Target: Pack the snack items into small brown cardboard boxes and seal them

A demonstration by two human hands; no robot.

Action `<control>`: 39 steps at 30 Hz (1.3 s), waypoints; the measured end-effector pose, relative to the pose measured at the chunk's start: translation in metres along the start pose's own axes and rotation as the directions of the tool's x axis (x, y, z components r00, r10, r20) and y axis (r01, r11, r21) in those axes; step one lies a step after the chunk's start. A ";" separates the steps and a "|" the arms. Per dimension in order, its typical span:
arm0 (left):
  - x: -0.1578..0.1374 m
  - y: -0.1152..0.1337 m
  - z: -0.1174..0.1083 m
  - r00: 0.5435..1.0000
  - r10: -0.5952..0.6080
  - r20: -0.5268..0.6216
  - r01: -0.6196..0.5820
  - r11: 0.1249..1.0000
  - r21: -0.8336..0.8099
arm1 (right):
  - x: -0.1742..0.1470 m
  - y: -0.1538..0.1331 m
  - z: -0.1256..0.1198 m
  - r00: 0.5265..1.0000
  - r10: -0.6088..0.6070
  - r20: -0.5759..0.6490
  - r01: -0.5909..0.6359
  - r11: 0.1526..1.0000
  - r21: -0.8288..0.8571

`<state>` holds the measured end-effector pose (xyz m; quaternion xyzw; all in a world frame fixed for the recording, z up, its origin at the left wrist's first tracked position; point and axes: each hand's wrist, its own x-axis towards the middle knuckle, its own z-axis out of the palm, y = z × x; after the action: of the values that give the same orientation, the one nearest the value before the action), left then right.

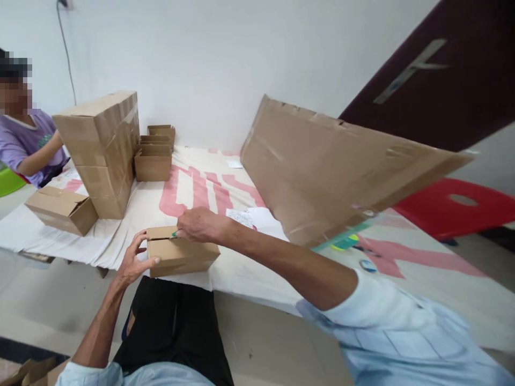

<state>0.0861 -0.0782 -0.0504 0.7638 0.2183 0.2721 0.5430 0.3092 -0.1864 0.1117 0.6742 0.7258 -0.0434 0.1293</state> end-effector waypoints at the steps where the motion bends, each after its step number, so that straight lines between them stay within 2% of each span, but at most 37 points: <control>1: 0.001 0.000 -0.002 1.000 0.001 0.003 -0.001 1.000 0.010 | -0.004 0.010 0.000 0.999 0.031 0.007 -0.031 0.999 0.009; 5: 0.002 0.000 -0.005 1.000 0.008 0.023 -0.010 0.998 0.056 | -0.052 0.076 0.020 0.978 0.206 0.015 -0.206 0.966 0.154; 7: 0.003 0.002 -0.006 0.999 0.013 0.029 -0.015 0.997 0.081 | -0.086 0.106 0.046 0.980 0.199 -0.030 -0.184 0.948 0.258; 9: 0.005 0.006 -0.008 0.998 0.020 0.063 -0.027 0.993 0.114 | -0.116 0.121 0.087 0.958 0.238 -0.162 -0.161 0.910 0.382; 11: 0.009 0.011 -0.013 0.993 0.023 0.119 -0.041 0.988 0.149 | -0.137 0.117 0.142 0.903 0.341 -0.262 -0.172 0.844 0.508; 14: 0.015 0.020 -0.020 0.982 -0.004 0.187 -0.033 0.981 0.190 | -0.150 0.095 0.229 0.830 0.511 -0.223 -0.275 0.723 0.634; 16: 0.018 0.025 -0.023 0.977 -0.027 0.210 -0.020 0.976 0.216 | -0.148 0.083 0.264 0.772 0.593 -0.231 -0.323 0.678 0.660; 17: 0.018 0.027 -0.024 0.975 -0.036 0.221 -0.016 0.973 0.228 | -0.144 0.080 0.270 0.741 0.619 -0.261 -0.320 0.666 0.673; 19: 0.018 0.030 -0.025 0.972 -0.042 0.231 -0.016 0.970 0.243 | -0.130 0.075 0.259 0.689 0.627 -0.363 -0.242 0.671 0.701; 21: 0.017 0.032 -0.026 0.972 -0.036 0.232 -0.023 0.969 0.248 | -0.111 0.069 0.225 0.675 0.560 -0.480 -0.102 0.716 0.691; 24: 0.015 0.032 -0.028 0.971 -0.028 0.237 -0.027 0.974 0.226 | -0.081 0.052 0.165 0.766 0.316 -0.559 0.064 0.828 0.557; 26: 0.014 0.031 -0.030 0.970 -0.042 0.240 -0.002 0.984 0.180 | -0.069 0.037 0.141 0.786 0.175 -0.593 0.127 0.893 0.431; 28: 0.014 0.031 -0.030 0.974 -0.060 0.220 0.031 0.990 0.137 | -0.066 0.021 0.138 0.749 0.091 -0.656 0.137 0.948 0.287; 31: 0.014 0.032 -0.025 0.980 -0.079 0.183 0.058 0.991 0.118 | -0.077 -0.001 0.160 0.664 -0.001 -0.748 0.118 0.988 0.104; 34: 0.013 0.035 -0.014 0.985 -0.074 0.158 0.044 0.982 0.184 | -0.093 -0.015 0.179 0.636 -0.046 -0.770 0.146 0.987 0.061; 36: 0.012 0.036 -0.006 0.990 -0.045 0.135 0.005 0.960 0.280 | -0.097 -0.017 0.176 0.670 -0.045 -0.741 0.187 0.976 0.110; 39: 0.011 0.035 0.001 0.992 -0.011 0.127 -0.035 0.935 0.353 | -0.085 -0.011 0.146 0.787 -0.057 -0.615 0.241 0.945 0.221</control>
<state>0.0963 -0.0831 -0.0151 0.8663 0.2242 0.1823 0.4074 0.3218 -0.3040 -0.0096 0.6044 0.7662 0.0573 -0.2104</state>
